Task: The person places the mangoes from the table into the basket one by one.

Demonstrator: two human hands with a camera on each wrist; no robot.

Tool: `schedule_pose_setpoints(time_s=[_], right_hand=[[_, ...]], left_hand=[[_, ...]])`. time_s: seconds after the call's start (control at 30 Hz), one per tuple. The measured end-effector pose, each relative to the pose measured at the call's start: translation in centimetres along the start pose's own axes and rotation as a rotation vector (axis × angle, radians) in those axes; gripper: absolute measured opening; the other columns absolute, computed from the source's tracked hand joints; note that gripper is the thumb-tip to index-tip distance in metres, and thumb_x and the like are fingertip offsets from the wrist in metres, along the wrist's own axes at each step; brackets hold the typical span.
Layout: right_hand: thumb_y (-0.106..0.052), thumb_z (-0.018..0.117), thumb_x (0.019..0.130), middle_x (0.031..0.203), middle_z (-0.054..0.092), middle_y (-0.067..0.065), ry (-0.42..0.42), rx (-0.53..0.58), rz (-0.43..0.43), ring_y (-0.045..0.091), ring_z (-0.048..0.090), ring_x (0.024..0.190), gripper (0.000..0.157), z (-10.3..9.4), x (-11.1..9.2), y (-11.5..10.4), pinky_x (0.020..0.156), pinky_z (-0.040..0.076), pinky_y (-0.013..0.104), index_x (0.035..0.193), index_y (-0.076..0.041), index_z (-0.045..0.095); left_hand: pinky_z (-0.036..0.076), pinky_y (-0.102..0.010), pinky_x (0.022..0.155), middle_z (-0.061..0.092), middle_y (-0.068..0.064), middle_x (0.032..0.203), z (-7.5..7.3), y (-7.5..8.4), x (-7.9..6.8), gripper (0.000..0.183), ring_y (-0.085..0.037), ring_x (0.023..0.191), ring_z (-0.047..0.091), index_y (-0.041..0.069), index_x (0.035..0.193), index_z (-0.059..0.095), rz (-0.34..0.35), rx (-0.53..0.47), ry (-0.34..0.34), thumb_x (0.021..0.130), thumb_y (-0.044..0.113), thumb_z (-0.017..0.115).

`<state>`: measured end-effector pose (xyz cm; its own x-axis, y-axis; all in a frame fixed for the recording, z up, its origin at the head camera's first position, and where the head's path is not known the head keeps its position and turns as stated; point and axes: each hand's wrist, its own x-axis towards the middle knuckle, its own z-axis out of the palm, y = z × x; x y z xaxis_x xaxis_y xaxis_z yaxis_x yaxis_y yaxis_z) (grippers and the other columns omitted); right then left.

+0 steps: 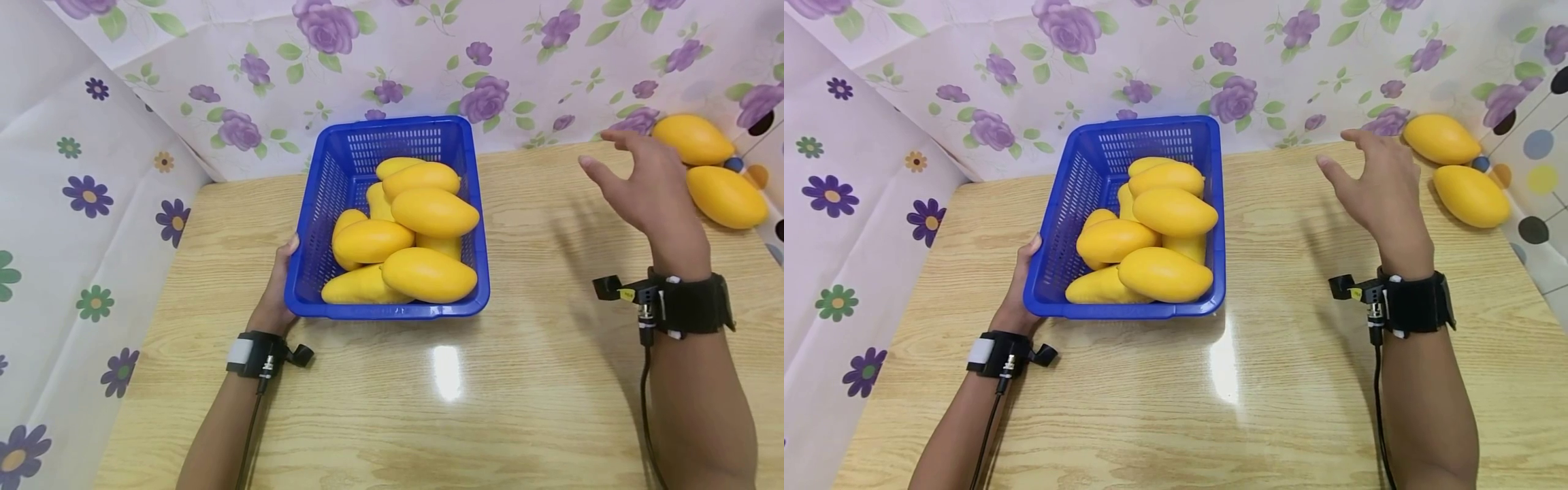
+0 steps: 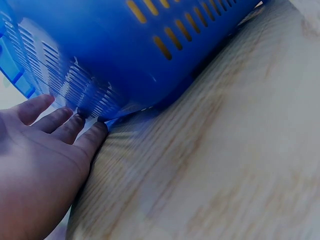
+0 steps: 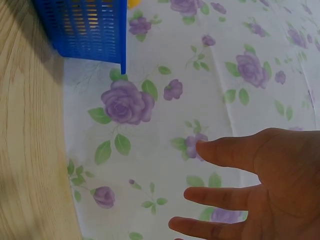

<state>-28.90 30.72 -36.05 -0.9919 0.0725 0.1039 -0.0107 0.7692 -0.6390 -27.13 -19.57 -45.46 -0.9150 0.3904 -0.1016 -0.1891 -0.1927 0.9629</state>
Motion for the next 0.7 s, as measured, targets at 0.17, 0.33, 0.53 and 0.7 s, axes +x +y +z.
schedule_pose_setpoints(time_s=[0.17, 0.33, 0.53, 0.7], right_hand=[[-0.042, 0.053, 0.098, 0.148, 0.039, 0.031, 0.020, -0.001, 0.021, 0.053, 0.028, 0.137, 0.066, -0.4, 0.1, 0.5, 0.109, 0.017, 0.065, 0.152, -0.007, 0.039], [-0.044, 0.052, 0.098, 0.150, 0.036, 0.032, 0.011, 0.009, 0.066, 0.054, 0.023, 0.138, 0.068, -0.9, 0.1, 1.1, 0.107, 0.017, 0.069, 0.153, -0.008, 0.037], [-0.045, 0.050, 0.098, 0.150, 0.034, 0.033, 0.019, 0.007, 0.095, 0.055, 0.021, 0.138, 0.069, -1.4, 0.1, 1.9, 0.105, 0.017, 0.070, 0.154, -0.007, 0.035], [-0.043, 0.050, 0.098, 0.153, 0.033, 0.029, 0.026, 0.009, 0.094, 0.053, 0.022, 0.140, 0.068, -1.6, 0.2, 2.6, 0.107, 0.015, 0.069, 0.154, -0.006, 0.035]], left_hand=[[0.034, -0.040, 0.107, 0.028, -0.008, 0.157, 0.0, -0.1, 0.0, 0.067, -0.022, 0.130, 0.038, 0.031, 0.159, 0.021, -0.009, -0.005, 0.009, 0.099, 0.057, 0.036], [0.034, -0.040, 0.107, 0.030, -0.007, 0.156, 0.0, 0.0, 0.0, 0.066, -0.021, 0.129, 0.039, 0.030, 0.159, 0.023, -0.006, -0.002, 0.014, 0.099, 0.056, 0.036], [0.036, -0.039, 0.106, 0.035, -0.007, 0.152, -0.2, -0.2, 0.2, 0.068, -0.020, 0.126, 0.042, 0.028, 0.158, 0.026, -0.003, -0.026, 0.016, 0.098, 0.057, 0.039], [0.037, -0.038, 0.105, 0.035, -0.006, 0.153, -0.7, -0.7, 0.5, 0.066, -0.020, 0.127, 0.041, 0.028, 0.157, 0.028, -0.004, -0.050, 0.017, 0.098, 0.055, 0.039]])
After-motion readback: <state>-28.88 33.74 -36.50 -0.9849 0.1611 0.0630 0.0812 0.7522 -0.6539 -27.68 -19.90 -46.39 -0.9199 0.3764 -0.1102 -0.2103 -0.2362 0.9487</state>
